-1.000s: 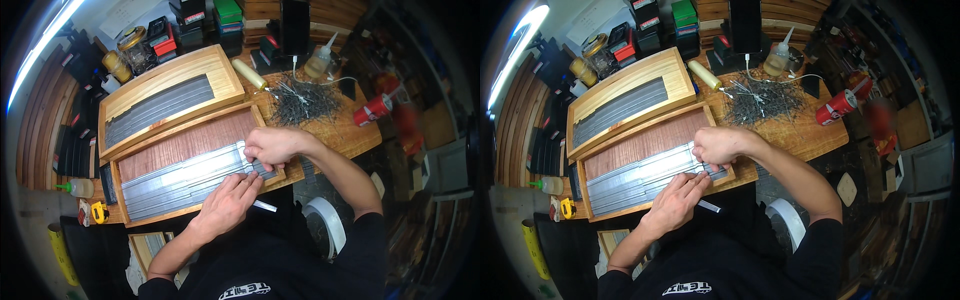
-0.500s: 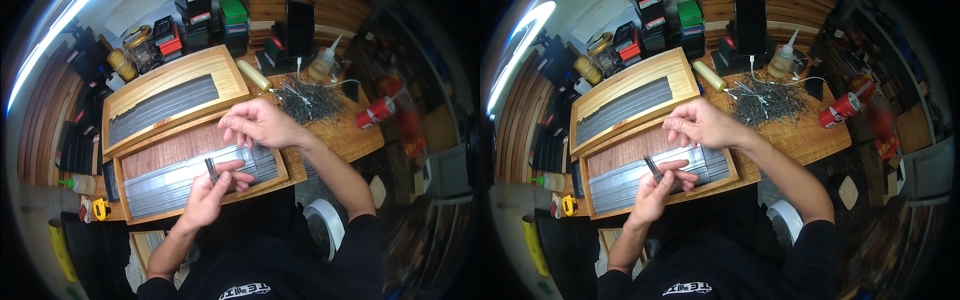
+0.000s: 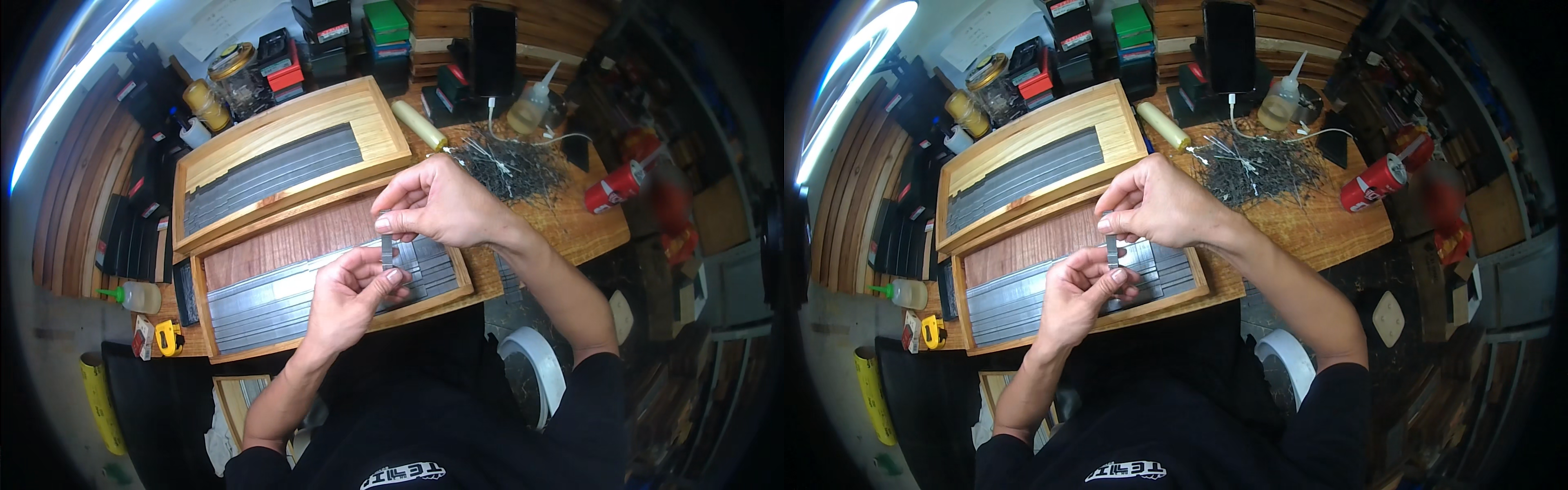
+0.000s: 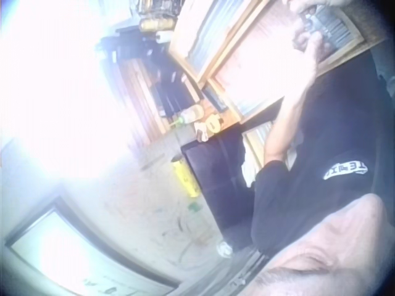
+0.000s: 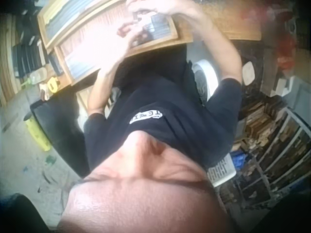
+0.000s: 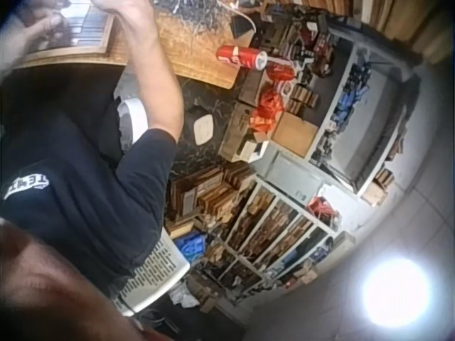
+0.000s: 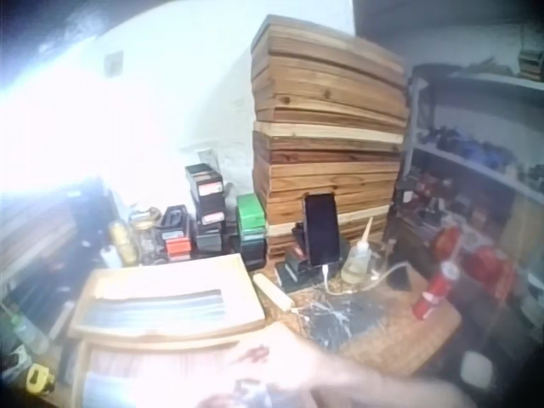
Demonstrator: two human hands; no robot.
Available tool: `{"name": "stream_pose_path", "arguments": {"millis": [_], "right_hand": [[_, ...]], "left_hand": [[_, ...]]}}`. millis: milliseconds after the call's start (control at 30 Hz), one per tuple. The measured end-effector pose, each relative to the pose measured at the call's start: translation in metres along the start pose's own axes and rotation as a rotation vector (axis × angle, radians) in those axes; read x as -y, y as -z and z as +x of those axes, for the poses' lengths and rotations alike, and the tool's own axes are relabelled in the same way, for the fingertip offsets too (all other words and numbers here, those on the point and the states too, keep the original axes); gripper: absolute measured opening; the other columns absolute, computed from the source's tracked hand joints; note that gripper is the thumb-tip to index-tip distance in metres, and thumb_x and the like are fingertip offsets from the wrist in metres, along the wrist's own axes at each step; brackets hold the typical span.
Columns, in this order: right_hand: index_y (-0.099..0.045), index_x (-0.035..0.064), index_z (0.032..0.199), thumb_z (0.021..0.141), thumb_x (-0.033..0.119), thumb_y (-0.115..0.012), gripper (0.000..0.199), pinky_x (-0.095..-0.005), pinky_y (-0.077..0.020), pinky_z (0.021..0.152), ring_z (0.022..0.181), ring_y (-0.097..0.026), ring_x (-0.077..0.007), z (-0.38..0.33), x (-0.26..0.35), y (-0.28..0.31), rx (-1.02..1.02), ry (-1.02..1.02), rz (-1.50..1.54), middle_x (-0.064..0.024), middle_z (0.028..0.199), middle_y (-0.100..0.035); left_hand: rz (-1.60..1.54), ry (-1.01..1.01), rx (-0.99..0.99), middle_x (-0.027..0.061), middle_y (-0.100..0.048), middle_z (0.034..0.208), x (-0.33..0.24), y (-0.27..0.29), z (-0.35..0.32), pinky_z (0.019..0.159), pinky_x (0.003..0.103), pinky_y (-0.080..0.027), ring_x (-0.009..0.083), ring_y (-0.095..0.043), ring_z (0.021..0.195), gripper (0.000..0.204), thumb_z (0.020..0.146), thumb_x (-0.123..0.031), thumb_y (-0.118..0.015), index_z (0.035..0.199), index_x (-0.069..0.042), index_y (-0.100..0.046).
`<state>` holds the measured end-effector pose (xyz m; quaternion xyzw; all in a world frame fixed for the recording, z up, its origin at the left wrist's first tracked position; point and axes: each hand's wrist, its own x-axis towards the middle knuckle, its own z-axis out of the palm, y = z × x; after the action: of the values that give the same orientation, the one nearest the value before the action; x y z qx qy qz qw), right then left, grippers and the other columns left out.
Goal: The person repeatedly picks up small metal strips from a wooden tray and places them into a second wooden tray. The person handles the strips one at a time, aligning them in rows within the tray.
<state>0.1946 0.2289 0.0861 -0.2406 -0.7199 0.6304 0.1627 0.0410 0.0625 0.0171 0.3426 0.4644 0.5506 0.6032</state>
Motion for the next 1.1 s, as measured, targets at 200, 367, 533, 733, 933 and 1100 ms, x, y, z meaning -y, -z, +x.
{"name": "stream_pose_path", "arguments": {"millis": [200, 367, 533, 733, 933, 1100], "right_hand": [[-0.080, -0.0069, 0.111, 0.093, 0.003, -0.085, 0.021, -0.0265, -0.0648, 0.071, 0.077, -0.077, -0.0139, 0.001, -0.001, -0.004, -0.032, -0.076, -0.049, -0.0137, 0.092, -0.080], [-0.079, -0.0049, 0.110, 0.094, 0.003, -0.084, 0.018, -0.0255, -0.0655, 0.070, 0.076, -0.076, -0.0122, 0.002, -0.010, 0.011, -0.032, -0.184, -0.027, -0.0111, 0.091, -0.080], [-0.075, -0.0057, 0.104, 0.097, 0.003, -0.081, 0.013, -0.0226, -0.0636, 0.065, 0.073, -0.075, -0.0108, -0.006, -0.022, 0.028, 0.045, -0.423, -0.131, -0.0109, 0.087, -0.078], [-0.075, -0.0068, 0.103, 0.097, 0.001, -0.080, 0.011, -0.0232, -0.0617, 0.064, 0.072, -0.075, -0.0114, 0.000, -0.032, 0.015, 0.033, -0.411, -0.205, -0.0104, 0.085, -0.078], [-0.075, -0.0096, 0.103, 0.095, 0.004, -0.080, 0.017, -0.0324, -0.0621, 0.068, 0.072, -0.076, -0.0195, -0.003, -0.043, 0.007, -0.054, -0.285, -0.457, -0.0159, 0.085, -0.078], [-0.077, -0.0079, 0.099, 0.099, 0.009, -0.072, 0.018, -0.0443, -0.0618, 0.080, 0.083, -0.079, -0.0358, -0.011, -0.041, 0.001, -0.120, -0.102, -0.796, -0.0249, 0.087, -0.077]], "left_hand": [[0.086, 0.076, -0.045, 0.0197, -0.081, 0.107, -0.008, -0.004, 0.006, 0.082, 0.035, -0.070, 0.0244, -0.081, 0.092, 0.028, 0.101, 0.000, -0.076, 0.127, 0.008, -0.070], [0.495, -0.156, -0.078, 0.0188, -0.081, 0.115, -0.003, -0.009, 0.001, 0.086, 0.034, -0.066, 0.0221, -0.080, 0.099, 0.034, 0.099, -0.005, -0.079, 0.129, 0.007, -0.070], [1.167, -0.657, -0.006, 0.0154, -0.078, 0.102, -0.001, -0.001, -0.011, 0.083, 0.037, -0.057, 0.0256, -0.070, 0.091, 0.034, 0.093, -0.007, -0.083, 0.124, 0.003, -0.072], [1.255, -0.718, 0.331, 0.0105, -0.070, 0.139, 0.013, -0.010, -0.014, 0.094, 0.039, -0.052, 0.0268, -0.063, 0.110, 0.047, 0.092, -0.019, -0.084, 0.134, -0.003, -0.069], [1.419, -0.629, 0.400, 0.0079, -0.065, 0.153, 0.014, -0.015, -0.015, 0.099, 0.041, -0.050, 0.0292, -0.061, 0.118, 0.066, 0.096, -0.031, -0.080, 0.151, -0.002, -0.060], [1.405, -0.618, 0.374, 0.0087, -0.069, 0.146, 0.013, -0.015, -0.015, 0.099, 0.041, -0.050, 0.0298, -0.061, 0.117, 0.066, 0.096, -0.031, -0.081, 0.150, 0.000, -0.060]]}}
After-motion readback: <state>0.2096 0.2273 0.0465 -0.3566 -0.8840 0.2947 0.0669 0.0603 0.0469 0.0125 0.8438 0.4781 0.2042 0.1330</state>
